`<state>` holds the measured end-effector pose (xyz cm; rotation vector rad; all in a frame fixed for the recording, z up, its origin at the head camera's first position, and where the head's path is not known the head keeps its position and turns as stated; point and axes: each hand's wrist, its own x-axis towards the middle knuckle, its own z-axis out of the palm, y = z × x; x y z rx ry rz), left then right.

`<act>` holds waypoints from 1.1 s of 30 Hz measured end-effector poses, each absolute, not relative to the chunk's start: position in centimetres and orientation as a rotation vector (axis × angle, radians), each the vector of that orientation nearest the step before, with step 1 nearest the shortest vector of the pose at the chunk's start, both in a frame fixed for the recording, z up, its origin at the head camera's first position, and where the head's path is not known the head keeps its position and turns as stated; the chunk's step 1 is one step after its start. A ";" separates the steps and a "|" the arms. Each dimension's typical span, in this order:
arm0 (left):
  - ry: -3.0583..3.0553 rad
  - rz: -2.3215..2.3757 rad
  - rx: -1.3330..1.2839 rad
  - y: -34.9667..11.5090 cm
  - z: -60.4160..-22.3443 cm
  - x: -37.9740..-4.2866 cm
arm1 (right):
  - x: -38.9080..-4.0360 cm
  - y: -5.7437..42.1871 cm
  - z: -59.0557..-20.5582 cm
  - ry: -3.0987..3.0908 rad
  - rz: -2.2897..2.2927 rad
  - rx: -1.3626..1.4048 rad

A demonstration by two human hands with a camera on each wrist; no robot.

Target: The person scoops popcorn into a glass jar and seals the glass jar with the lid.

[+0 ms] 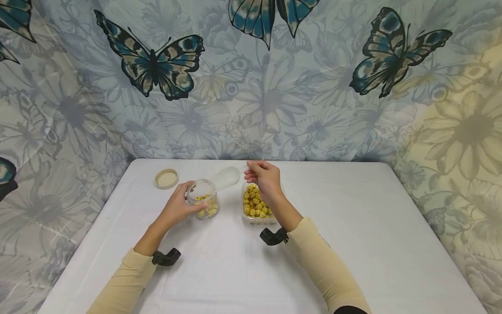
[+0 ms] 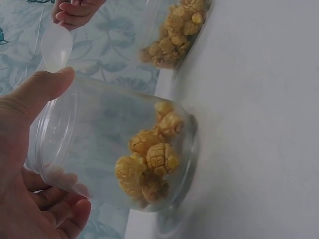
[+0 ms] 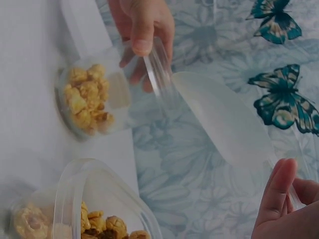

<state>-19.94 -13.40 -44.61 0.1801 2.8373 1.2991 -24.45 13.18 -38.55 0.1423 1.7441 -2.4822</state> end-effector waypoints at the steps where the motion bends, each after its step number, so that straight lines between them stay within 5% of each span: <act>1: 2.835 1.297 0.176 -13.4 -44.6 -20.0 | -24.4 13.2 -38.6 1.750 -2.479 0.149; 33: 2.854 1.147 0.218 -13.7 -43.2 -20.3 | -24.3 16.3 -37.6 1.683 -2.550 0.197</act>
